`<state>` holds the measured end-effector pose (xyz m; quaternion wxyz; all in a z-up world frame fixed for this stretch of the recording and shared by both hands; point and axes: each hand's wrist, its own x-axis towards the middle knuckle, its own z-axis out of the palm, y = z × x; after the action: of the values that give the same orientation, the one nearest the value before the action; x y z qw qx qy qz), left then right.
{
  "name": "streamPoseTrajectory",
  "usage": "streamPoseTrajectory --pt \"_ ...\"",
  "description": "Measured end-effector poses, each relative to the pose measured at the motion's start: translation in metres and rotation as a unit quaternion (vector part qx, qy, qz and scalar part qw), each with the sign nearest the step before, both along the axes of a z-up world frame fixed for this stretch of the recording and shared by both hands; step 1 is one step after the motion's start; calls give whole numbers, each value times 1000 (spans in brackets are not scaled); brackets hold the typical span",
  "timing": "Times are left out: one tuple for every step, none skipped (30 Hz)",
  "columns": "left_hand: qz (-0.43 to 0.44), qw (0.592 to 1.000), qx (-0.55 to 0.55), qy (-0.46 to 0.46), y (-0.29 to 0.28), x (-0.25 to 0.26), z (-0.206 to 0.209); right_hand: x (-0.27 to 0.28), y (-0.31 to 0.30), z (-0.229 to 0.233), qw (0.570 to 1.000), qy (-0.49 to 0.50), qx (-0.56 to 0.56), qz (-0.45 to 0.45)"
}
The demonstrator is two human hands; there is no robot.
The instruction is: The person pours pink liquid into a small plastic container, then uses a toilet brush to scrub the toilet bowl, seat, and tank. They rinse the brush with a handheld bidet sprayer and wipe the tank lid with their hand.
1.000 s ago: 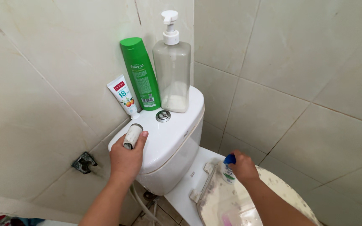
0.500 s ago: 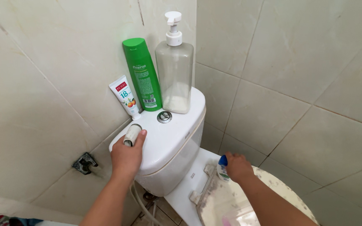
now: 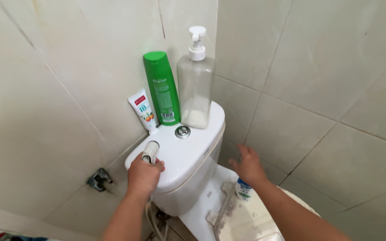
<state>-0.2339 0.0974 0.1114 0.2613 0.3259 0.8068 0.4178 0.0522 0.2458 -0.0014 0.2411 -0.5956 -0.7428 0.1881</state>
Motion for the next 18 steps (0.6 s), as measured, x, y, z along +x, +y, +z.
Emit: streamPoseTrajectory --pt "1 1000 -11 5 0 1 1 -9 8 11 998 54 26 -17" --pt "6 1000 -6 -6 0 2 2 -19 17 24 992 107 52 -33" --pt "10 1000 -2 -17 -1 3 3 -29 27 38 983 160 76 -49" --pt "15 999 3 -28 -1 5 3 -38 35 53 973 202 103 -38" --pt "17 1000 -7 -23 -1 7 4 -47 44 70 961 243 129 -26" --pt "19 999 -17 -19 -1 8 5 -57 51 87 951 280 131 -16" --pt "20 999 -27 -14 0 8 6 -67 56 104 939 316 133 -6" --pt "16 999 -28 -10 1 8 7 -77 62 122 935 330 130 6" --pt "11 999 -29 -5 2 7 8 -86 65 138 931 343 126 19" --pt "7 1000 -30 -1 3 6 9 -93 69 153 932 340 118 27" --pt "7 999 -38 0 4 5 10 -101 71 167 934 337 109 36" --pt "8 999 -46 1 5 5 9 -107 72 177 936 334 100 45" --pt "8 998 -55 1 6 5 9 -112 73 186 936 337 78 58" --pt "7 998 -59 6 7 3 8 -117 74 193 936 341 56 72" --pt "5 998 -64 11 8 2 7 -121 75 198 935 344 34 85" --pt "3 997 -69 15 8 2 6 -125 76 201 930 354 23 99" --pt "2 998 -60 17 8 2 5 -128 77 203 925 364 11 112" --pt "1 999 -51 20 8 1 4 -130 79 204 918 375 -1 126"
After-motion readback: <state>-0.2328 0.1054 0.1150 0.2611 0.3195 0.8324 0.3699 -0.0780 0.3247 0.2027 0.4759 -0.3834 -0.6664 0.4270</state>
